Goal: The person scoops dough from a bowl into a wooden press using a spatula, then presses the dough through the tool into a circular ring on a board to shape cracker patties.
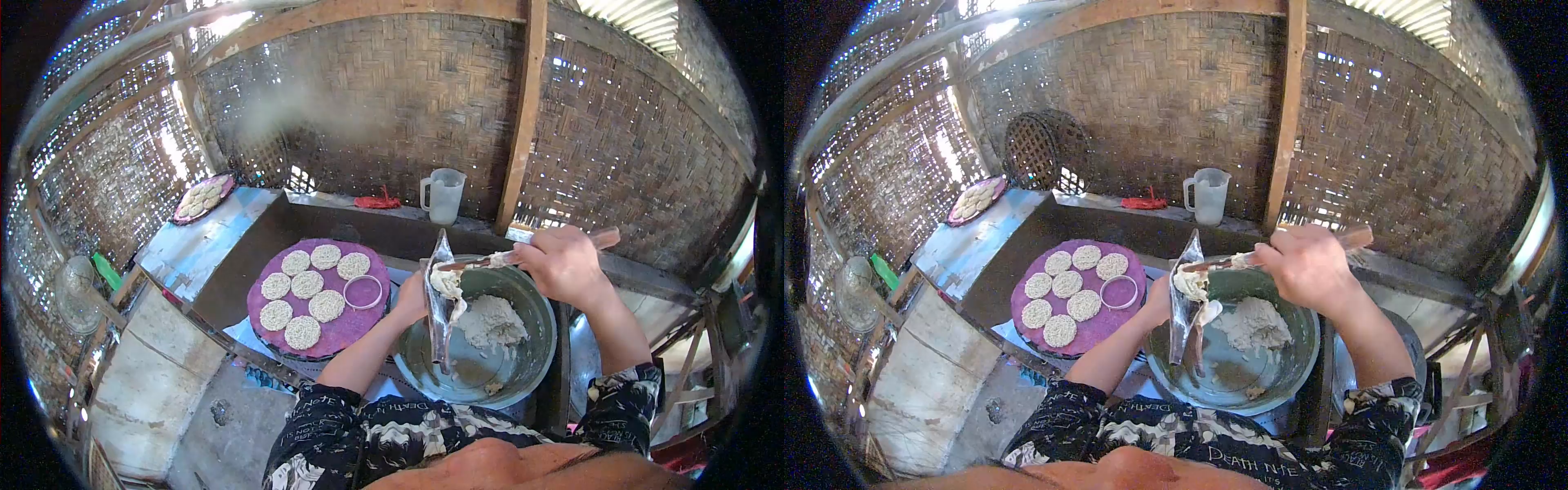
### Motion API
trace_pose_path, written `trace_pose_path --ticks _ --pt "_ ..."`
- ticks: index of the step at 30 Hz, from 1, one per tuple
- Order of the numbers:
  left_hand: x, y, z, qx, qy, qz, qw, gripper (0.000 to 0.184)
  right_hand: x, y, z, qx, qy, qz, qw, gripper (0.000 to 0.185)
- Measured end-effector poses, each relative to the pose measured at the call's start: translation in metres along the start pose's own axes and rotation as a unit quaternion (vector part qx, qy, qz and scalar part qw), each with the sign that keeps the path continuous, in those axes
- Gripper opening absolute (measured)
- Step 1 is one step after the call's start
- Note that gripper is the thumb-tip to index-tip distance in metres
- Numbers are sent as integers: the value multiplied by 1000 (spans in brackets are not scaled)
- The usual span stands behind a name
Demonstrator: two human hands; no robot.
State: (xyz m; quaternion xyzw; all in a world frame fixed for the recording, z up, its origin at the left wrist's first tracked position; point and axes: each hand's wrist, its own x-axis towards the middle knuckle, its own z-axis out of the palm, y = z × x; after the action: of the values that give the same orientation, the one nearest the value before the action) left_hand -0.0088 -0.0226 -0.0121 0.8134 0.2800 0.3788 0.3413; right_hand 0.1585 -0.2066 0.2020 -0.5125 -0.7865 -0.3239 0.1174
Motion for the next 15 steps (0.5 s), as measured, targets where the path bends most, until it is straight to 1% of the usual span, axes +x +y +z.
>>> trace_pose_path --ticks 1,2,4,5,6,7,8,9,10,11,12,13,15 --pt "2 4 1 19 0 -9 1000 37 1 0 3 -3 -29 -14 999 9" --pt "6 2 -2 98 -73 -12 992 40 1 0 5 -6 -58 -28 998 9" --pt "4 21 -1 87 -49 16 995 43 3 -8 16 -9 -113 -50 992 10" --pt "1 35 -2 82 -38 28 996 44 4 -13 28 -5 -109 -66 992 10" --pt "2 47 -4 105 -67 -22 992 47 4 -17 41 -1 -105 -81 991 9" --pt "1 46 -2 100 -75 -24 992 47 4 -20 50 1 -100 -97 990 8" --pt "3 45 -2 94 -81 -24 992 48 4 -21 51 -2 -100 -99 990 6" --pt "5 43 -1 90 -85 -25 992 48 3 -17 51 7 -108 -75 991 7" --pt "4 37 1 50 -61 -12 997 46 1 -8 49 17 -114 -51 992 7" --pt "5 25 2 -15 -63 -31 997 44 -1 1 46 28 -120 -28 992 7" --pt "8 6 5 -80 -64 -50 993 43 -3 13 30 34 -20 -25 999 12" --pt "14 -19 10 -148 -61 -66 985 41 -3 22 10 12 13 17 1000 13" --pt "27 -66 21 -202 -81 -128 968 43 -11 33 -9 33 35 61 997 12"
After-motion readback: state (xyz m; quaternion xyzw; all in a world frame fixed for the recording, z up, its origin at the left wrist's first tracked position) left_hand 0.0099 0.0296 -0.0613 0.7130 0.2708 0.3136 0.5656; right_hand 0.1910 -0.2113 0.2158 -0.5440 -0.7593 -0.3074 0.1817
